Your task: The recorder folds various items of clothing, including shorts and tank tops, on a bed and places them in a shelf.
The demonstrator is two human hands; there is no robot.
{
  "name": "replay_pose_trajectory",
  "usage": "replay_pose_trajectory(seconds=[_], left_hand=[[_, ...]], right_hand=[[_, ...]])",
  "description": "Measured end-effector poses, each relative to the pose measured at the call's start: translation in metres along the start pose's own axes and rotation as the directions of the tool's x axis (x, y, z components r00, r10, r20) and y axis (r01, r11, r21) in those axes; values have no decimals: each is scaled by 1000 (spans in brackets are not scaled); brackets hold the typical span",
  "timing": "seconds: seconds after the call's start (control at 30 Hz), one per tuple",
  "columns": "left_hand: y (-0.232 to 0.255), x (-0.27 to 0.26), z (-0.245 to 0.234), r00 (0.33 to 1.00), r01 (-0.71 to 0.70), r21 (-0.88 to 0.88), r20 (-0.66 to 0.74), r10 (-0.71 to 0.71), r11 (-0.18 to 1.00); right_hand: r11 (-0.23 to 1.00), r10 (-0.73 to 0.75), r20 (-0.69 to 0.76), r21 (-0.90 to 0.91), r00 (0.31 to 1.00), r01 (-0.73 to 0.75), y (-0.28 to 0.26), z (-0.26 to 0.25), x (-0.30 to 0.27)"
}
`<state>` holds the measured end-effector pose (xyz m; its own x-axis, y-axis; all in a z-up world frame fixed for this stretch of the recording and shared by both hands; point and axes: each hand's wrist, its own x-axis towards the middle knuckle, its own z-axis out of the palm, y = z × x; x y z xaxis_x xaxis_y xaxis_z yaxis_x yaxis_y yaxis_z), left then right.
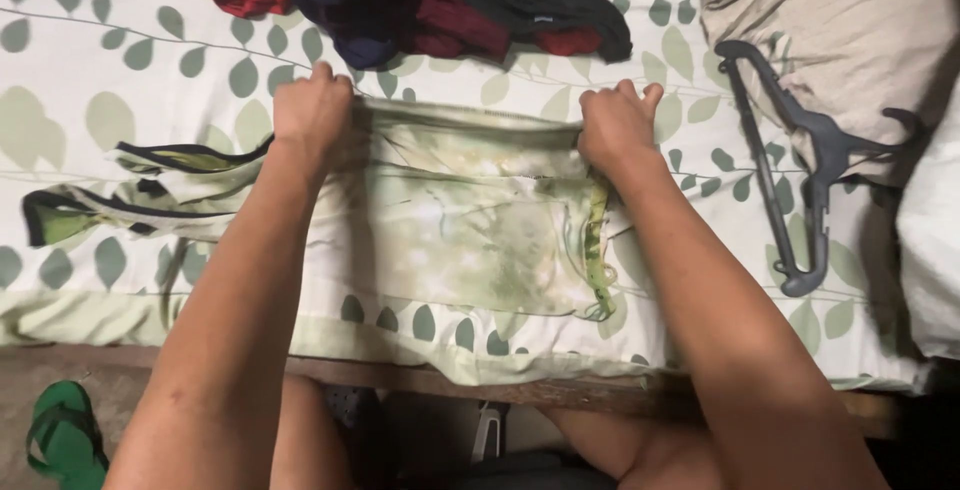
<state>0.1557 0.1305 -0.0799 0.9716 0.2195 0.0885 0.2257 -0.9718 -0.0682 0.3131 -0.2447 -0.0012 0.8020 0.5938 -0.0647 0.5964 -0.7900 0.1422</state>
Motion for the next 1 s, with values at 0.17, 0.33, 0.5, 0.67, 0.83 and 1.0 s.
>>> replay_pose_trajectory(seconds=[0.17,0.33,0.5,0.67,0.83,1.0], left_hand=[[-8,-57,-36,989,-55,37,-133,60,998],[-10,-110,-48,982,-69,78,-168,81,995],[-10,-159,-38,975,-141,119,-156,158,983],[-10,-187,-17,989,-147,14,-18,147,989],[-8,-195,-34,945,-67,-155,306,112,986],[-30,-178,-84,950,290,-559,72,-303,777]], right_hand=[[997,-76,-90,-19,993,75,4,-12,-51],[993,-116,-93,-8,989,116,-2,-15,-113],[992,-126,137,46,983,121,-33,-26,-165],[993,-115,357,28,927,113,-50,-20,-184],[991,-75,657,-37,750,132,-90,-49,-159],[900,-297,343,412,891,142,-185,-39,-119]])
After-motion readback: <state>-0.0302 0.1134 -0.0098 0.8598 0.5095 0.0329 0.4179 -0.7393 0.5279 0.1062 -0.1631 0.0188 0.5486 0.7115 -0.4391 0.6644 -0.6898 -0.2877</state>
